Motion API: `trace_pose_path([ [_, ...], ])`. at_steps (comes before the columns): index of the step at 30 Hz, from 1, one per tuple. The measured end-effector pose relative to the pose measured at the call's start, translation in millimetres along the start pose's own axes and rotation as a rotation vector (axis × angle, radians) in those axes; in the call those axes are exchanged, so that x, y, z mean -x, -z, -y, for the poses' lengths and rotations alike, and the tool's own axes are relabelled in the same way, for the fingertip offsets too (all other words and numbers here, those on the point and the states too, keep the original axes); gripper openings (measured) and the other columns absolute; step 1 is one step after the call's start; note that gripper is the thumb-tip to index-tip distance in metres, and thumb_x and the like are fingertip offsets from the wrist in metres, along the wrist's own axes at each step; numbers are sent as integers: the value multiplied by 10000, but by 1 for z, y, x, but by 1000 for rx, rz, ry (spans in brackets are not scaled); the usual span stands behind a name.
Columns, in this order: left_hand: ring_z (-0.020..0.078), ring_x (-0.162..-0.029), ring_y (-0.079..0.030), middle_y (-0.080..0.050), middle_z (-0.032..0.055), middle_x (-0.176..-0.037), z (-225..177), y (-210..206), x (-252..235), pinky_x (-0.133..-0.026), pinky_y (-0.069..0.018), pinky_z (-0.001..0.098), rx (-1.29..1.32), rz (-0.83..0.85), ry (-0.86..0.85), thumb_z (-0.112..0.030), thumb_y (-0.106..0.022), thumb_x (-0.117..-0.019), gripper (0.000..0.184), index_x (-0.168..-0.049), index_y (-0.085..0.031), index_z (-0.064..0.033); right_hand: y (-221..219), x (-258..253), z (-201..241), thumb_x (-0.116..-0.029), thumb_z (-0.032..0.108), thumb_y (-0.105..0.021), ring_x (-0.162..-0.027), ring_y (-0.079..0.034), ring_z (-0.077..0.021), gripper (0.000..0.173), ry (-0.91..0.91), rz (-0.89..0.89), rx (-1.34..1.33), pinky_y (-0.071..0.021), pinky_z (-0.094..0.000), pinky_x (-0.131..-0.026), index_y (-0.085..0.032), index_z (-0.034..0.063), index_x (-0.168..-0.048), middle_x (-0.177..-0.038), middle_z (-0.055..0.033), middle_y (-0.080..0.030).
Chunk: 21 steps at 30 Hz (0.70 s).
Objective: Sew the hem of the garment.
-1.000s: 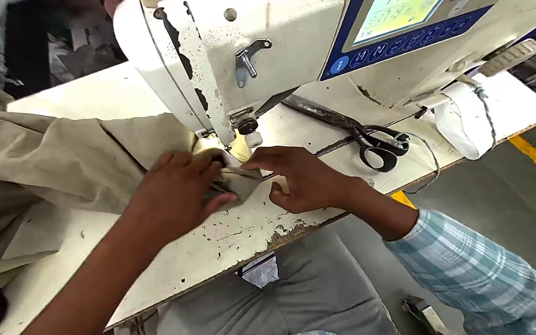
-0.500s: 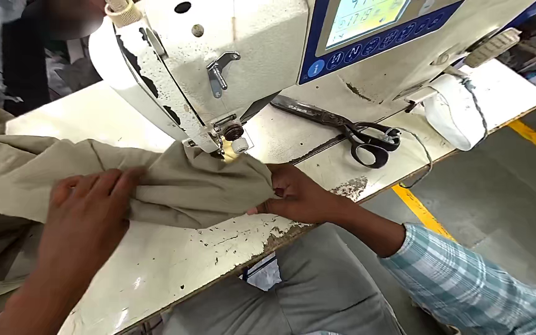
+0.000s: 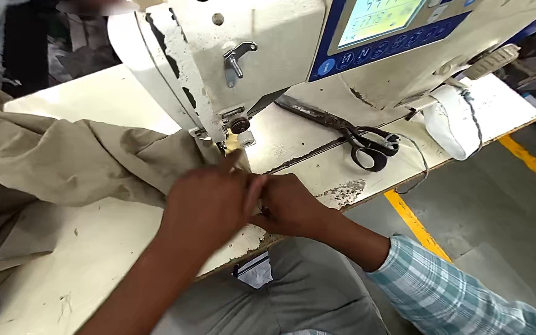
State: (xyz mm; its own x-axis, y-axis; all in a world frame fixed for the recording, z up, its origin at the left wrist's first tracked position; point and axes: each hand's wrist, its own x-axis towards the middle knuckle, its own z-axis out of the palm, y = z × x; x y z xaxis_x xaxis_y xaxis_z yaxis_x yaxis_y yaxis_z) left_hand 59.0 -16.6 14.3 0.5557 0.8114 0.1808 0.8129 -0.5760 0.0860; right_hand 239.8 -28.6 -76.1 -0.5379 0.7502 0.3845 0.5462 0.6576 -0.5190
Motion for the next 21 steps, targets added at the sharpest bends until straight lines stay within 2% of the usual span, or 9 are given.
trace_pose_path([
  [2,326,-576,-620,-623,118,-730,14,-6,-14,-463,-473,521,-79,112,109,-425,-614,-992,500,-648,-583,-64,2,0,1,-929,459,-717,-739,-641,-126,359,-18,65,9,-530,-349,-569,-712,144,-755,-913,-6,-660],
  [4,300,-600,-626,-623,94,-776,15,-2,-16,-479,-499,509,-151,255,134,-358,-754,-882,365,-677,-617,-88,1,-2,-1,-948,418,-705,-740,-617,-117,286,2,89,2,-514,-333,-564,-747,168,-815,-904,7,-624],
  [6,309,-674,-670,-680,97,-957,15,5,-15,-539,-548,532,-154,359,152,-322,-839,-813,303,-962,-703,-96,0,-3,-2,-964,395,-690,-754,-615,-109,234,10,113,-2,-515,-322,-581,-788,192,-900,-915,16,-621],
  [9,389,-750,-697,-703,152,-1022,35,16,-19,-592,-550,603,-211,406,189,-365,-810,-842,569,-1325,-624,-128,1,-4,-2,-975,428,-671,-709,-597,-107,287,7,128,10,-488,-316,-540,-762,180,-863,-910,17,-608],
  [11,370,-774,-705,-727,125,-1022,41,18,-19,-604,-554,589,-266,393,138,-303,-739,-919,349,-1233,-731,-151,2,-5,-2,-973,443,-669,-700,-585,-104,303,4,132,10,-474,-310,-533,-767,176,-867,-902,19,-597],
  [13,344,-684,-683,-698,110,-855,31,19,-14,-530,-536,557,-221,339,11,-173,-693,-935,98,-896,-749,-104,2,-4,-3,-958,434,-692,-706,-589,-108,280,7,130,-1,-478,-320,-535,-761,180,-863,-892,15,-594],
  [14,311,-652,-671,-666,89,-810,23,17,-10,-507,-536,522,-163,294,-49,-165,-671,-944,128,-844,-717,-99,1,-4,-4,-946,419,-710,-717,-599,-115,256,9,125,-14,-488,-330,-540,-767,182,-865,-906,8,-603],
  [17,252,-631,-660,-640,64,-784,18,-8,-3,-520,-543,462,-25,138,-47,-256,-730,-914,183,-905,-707,-75,0,-3,-5,-924,398,-737,-739,-615,-116,218,11,114,-42,-501,-335,-556,-775,188,-880,-939,1,-621],
  [21,286,-786,-716,-743,81,-939,23,-20,3,-669,-575,543,107,87,148,-196,-766,-860,259,-1107,-776,-120,2,-3,-5,-921,352,-745,-753,-607,-111,163,2,120,-52,-503,-324,-574,-793,197,-907,-915,12,-609],
])
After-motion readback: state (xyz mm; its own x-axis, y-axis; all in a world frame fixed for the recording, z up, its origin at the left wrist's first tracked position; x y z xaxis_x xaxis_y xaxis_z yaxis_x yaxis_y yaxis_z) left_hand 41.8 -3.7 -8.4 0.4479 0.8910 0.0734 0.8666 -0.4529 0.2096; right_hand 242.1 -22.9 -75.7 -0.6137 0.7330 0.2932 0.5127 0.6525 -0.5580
